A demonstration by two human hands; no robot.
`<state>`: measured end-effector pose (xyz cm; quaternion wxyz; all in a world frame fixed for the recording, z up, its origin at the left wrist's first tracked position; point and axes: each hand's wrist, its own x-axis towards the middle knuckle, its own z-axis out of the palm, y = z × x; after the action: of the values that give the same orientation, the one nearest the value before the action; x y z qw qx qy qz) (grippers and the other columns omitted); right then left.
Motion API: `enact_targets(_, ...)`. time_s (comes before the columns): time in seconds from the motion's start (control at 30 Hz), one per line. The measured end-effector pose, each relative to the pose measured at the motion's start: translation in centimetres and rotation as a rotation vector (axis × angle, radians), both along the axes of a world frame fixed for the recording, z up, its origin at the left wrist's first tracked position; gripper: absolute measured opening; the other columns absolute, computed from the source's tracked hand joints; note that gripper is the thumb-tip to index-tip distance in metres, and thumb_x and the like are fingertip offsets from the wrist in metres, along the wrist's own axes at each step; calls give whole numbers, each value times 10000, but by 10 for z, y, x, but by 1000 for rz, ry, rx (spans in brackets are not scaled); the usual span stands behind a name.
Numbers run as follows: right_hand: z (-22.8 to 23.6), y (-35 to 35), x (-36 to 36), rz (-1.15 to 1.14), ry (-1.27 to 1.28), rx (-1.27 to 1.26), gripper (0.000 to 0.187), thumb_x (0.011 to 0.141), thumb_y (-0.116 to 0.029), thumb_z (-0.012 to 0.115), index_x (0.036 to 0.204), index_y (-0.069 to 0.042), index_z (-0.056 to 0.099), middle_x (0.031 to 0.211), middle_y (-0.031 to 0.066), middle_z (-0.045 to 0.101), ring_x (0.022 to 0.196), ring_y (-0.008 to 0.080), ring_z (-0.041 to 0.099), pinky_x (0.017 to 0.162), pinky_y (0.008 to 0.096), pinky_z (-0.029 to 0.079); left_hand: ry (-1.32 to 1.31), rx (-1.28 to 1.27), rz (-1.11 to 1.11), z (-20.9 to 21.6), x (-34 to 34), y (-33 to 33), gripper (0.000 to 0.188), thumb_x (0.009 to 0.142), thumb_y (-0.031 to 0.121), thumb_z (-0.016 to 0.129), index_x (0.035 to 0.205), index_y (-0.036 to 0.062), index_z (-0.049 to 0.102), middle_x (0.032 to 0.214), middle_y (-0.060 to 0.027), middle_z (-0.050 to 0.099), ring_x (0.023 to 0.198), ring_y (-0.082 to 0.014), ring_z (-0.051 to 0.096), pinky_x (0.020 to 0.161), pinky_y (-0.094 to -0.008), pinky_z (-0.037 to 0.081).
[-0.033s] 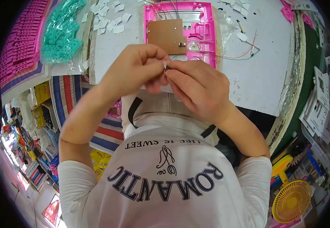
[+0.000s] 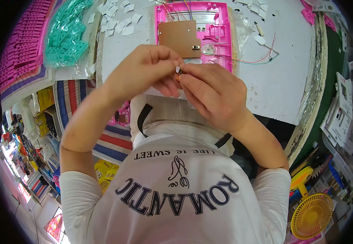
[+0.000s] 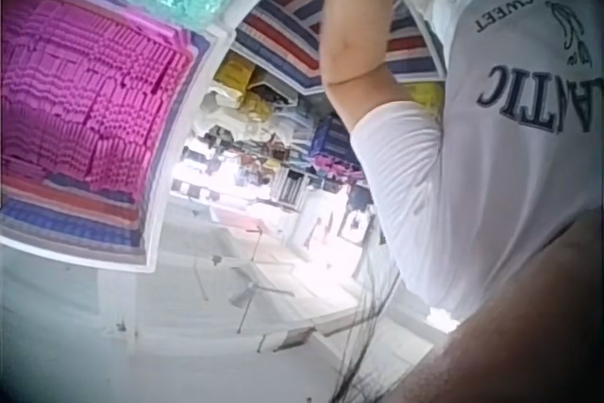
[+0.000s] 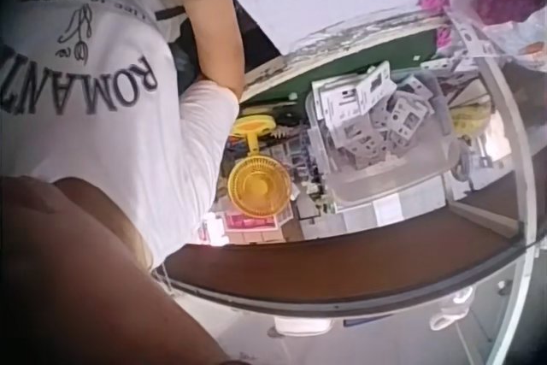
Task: Assembling the internal components and housing of a pink toy electronic device using an electric screwdriver.
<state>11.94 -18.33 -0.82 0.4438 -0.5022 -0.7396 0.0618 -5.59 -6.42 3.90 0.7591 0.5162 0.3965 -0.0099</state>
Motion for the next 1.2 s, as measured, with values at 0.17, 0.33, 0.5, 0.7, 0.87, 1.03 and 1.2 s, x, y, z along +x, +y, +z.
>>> enact_targets(0.17,11,3,3,-11,-118,7,310,694,-52,816,988,-78,718,988,67,691,806,253,635,613,311,527,26,-34,-184,2,6,25,208,961,147,646,1054,-38,672,916,-117,741,734,-143,740,656,-229,600)
enact_targets(0.33,2,3,3,-22,-121,3,306,691,-70,822,978,-87,716,850,16,656,758,234,596,595,318,492,28,142,-244,1,5,29,213,926,117,663,1056,-53,669,832,-87,730,682,-121,717,574,-223,562)
enact_targets(0.5,5,9,-2,-2,-55,-94,222,742,-44,796,940,-67,697,798,33,661,732,239,608,606,338,493,116,147,-297,8,6,29,215,897,85,638,1050,-63,672,757,-75,708,601,-111,676,517,-232,526)
enact_targets(0.7,10,8,-4,50,29,-244,159,783,-26,763,915,-46,678,790,66,673,724,242,625,617,351,499,197,129,-425,8,12,33,184,896,65,614,1005,-70,673,745,-94,699,576,-137,676,525,-243,541)
enact_targets(0.87,3,10,-10,57,-37,-149,216,750,-46,768,949,-39,684,859,68,689,780,249,639,653,361,513,191,139,-339,11,4,33,170,908,45,601,1023,-69,653,749,-108,700,575,-142,678,534,-245,551)
enact_targets(1.03,1,10,-8,51,-124,-71,300,690,-78,753,984,-45,704,975,63,707,858,255,650,715,368,520,127,149,-198,4,-5,20,164,936,60,610,1048,-56,638,754,-96,703,592,-123,676,534,-238,548)
enact_targets(1.2,1,9,-5,48,-153,-23,296,708,-102,719,1001,-59,731,990,51,707,851,237,637,719,350,505,78,202,-135,-2,-8,11,145,955,81,625,1040,-36,634,766,-69,704,602,-100,665,534,-224,533)
